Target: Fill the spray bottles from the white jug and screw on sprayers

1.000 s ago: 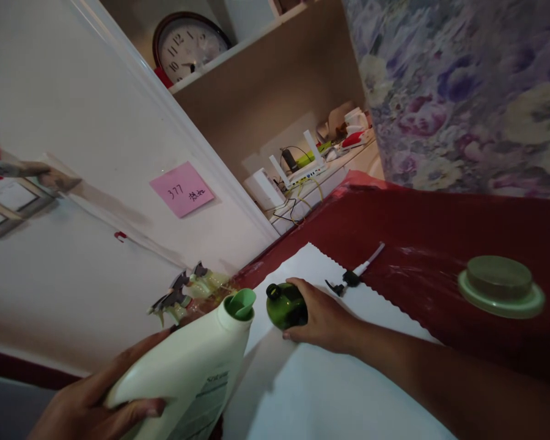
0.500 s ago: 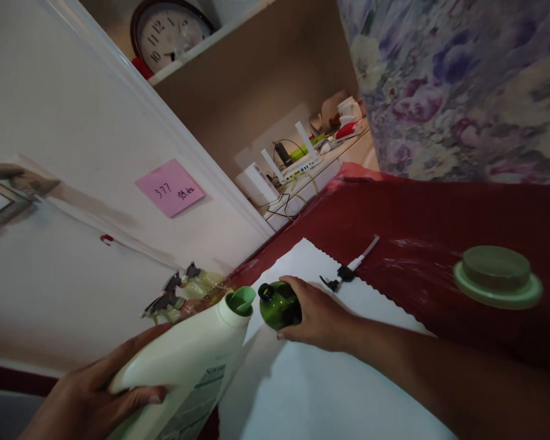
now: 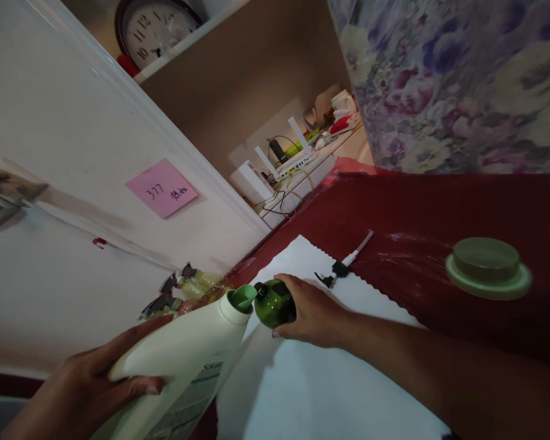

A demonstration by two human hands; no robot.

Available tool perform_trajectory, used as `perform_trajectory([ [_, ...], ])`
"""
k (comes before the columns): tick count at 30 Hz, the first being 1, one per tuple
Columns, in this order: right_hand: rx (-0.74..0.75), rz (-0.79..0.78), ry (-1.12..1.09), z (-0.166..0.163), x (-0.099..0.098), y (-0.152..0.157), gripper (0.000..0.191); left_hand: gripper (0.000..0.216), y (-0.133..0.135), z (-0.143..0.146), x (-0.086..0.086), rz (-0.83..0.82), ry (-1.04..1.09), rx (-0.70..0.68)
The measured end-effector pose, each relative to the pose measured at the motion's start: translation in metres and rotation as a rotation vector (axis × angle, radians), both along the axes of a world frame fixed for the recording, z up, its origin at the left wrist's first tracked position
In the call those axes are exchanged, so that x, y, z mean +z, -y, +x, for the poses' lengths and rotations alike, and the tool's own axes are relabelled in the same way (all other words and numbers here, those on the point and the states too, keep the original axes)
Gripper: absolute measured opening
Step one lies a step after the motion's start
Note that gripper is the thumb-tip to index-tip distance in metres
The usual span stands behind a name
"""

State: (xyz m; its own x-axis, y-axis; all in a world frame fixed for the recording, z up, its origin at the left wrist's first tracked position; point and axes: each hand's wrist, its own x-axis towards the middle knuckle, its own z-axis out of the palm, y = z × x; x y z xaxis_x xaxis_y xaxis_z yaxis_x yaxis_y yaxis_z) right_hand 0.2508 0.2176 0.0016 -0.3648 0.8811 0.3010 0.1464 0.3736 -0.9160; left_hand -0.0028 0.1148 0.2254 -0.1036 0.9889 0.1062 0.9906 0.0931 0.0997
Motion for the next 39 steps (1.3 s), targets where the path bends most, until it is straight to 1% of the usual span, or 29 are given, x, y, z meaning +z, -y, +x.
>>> perform_trajectory([
  [6,0.006,0.009,0.004,0.0,0.002,0.0,0.088,0.072,-0.005,0.012,0.009,-0.032,-0.007,0.061],
  [11,0.006,0.018,-0.003,0.0,-0.001,0.0,0.089,0.064,-0.005,0.015,0.015,-0.026,-0.009,0.031],
  [17,-0.001,0.034,-0.013,0.0,-0.003,-0.001,0.088,0.068,-0.008,0.013,0.017,-0.031,-0.045,0.004],
  [22,0.002,0.026,-0.001,0.001,-0.003,-0.001,0.088,0.071,-0.009,0.019,0.019,-0.076,-0.048,0.042],
  [28,0.01,0.016,0.016,0.0,-0.002,-0.002,0.091,0.07,-0.009,0.013,0.021,-0.111,-0.069,0.016],
  [34,0.014,0.009,0.028,-0.001,-0.004,-0.002,0.093,0.071,-0.013,0.017,0.022,-0.12,-0.069,0.024],
  [39,0.018,-0.003,0.039,0.0,-0.002,-0.002,0.094,0.079,-0.012,-0.001,0.021,-0.208,-0.09,0.098],
])
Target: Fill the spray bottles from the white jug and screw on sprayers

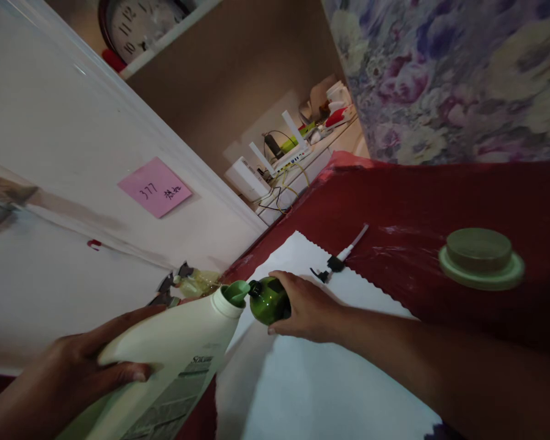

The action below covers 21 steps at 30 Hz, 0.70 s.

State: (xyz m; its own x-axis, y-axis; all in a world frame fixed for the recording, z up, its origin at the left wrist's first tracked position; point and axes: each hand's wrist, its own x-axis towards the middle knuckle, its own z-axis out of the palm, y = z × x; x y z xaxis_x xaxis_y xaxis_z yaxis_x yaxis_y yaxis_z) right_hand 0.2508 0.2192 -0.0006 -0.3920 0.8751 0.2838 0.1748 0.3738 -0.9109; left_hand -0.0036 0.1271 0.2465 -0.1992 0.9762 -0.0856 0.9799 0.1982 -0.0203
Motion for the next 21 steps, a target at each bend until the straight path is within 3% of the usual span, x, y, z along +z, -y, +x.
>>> perform_trajectory([
  [5,0.006,0.002,0.009,0.0003,0.0014,0.0,0.094,0.077,0.0018,-0.0131,-0.0015,-0.038,-0.033,-0.039],
  [21,0.003,-0.008,0.017,0.0005,0.0014,-0.0009,0.096,0.076,0.002,-0.0097,-0.0003,-0.043,-0.046,-0.044],
])
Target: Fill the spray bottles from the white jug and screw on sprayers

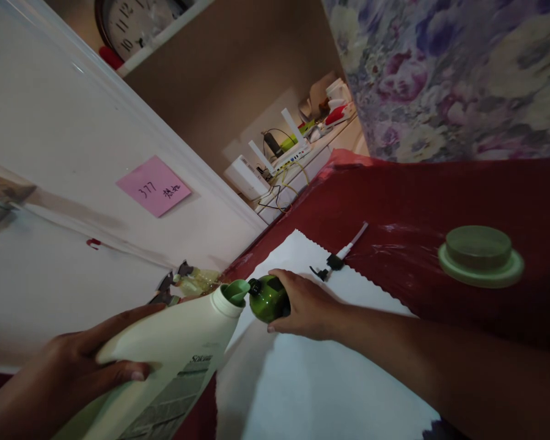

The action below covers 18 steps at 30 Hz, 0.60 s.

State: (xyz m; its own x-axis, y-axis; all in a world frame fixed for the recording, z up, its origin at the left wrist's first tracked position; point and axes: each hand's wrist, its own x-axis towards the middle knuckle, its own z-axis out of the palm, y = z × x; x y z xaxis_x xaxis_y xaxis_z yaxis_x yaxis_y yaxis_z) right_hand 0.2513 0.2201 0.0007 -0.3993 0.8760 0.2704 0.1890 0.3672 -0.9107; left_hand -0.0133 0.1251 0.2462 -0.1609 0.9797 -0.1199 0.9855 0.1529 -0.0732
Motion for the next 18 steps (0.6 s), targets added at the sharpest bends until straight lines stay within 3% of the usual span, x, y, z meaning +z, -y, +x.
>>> perform_trajectory([
  [18,0.008,0.002,0.002,0.0012,0.0024,0.002,0.092,0.077,-0.0022,0.0054,0.0035,-0.01,-0.018,0.045],
])
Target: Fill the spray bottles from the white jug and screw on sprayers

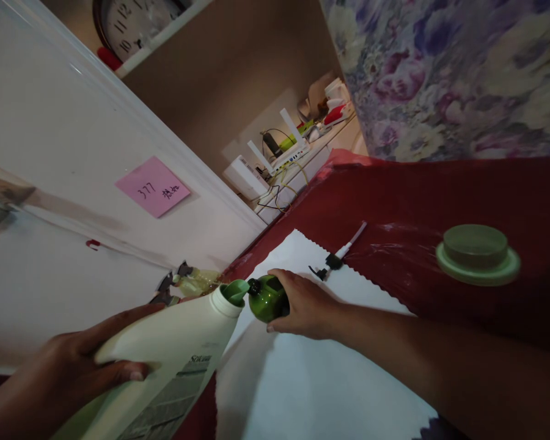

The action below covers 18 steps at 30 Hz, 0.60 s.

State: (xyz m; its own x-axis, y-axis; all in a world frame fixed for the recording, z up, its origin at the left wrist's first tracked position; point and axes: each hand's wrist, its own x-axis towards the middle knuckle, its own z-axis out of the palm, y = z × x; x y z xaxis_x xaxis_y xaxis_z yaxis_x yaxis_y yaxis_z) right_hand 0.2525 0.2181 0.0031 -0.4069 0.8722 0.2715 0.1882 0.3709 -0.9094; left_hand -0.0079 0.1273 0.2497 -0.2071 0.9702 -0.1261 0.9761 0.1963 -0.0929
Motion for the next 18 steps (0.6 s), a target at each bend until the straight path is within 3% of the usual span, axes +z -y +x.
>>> perform_trajectory([
  [18,0.006,0.006,-0.029,0.0002,0.0013,-0.0006,0.088,0.076,0.0003,0.0034,0.0003,-0.003,0.017,-0.023],
])
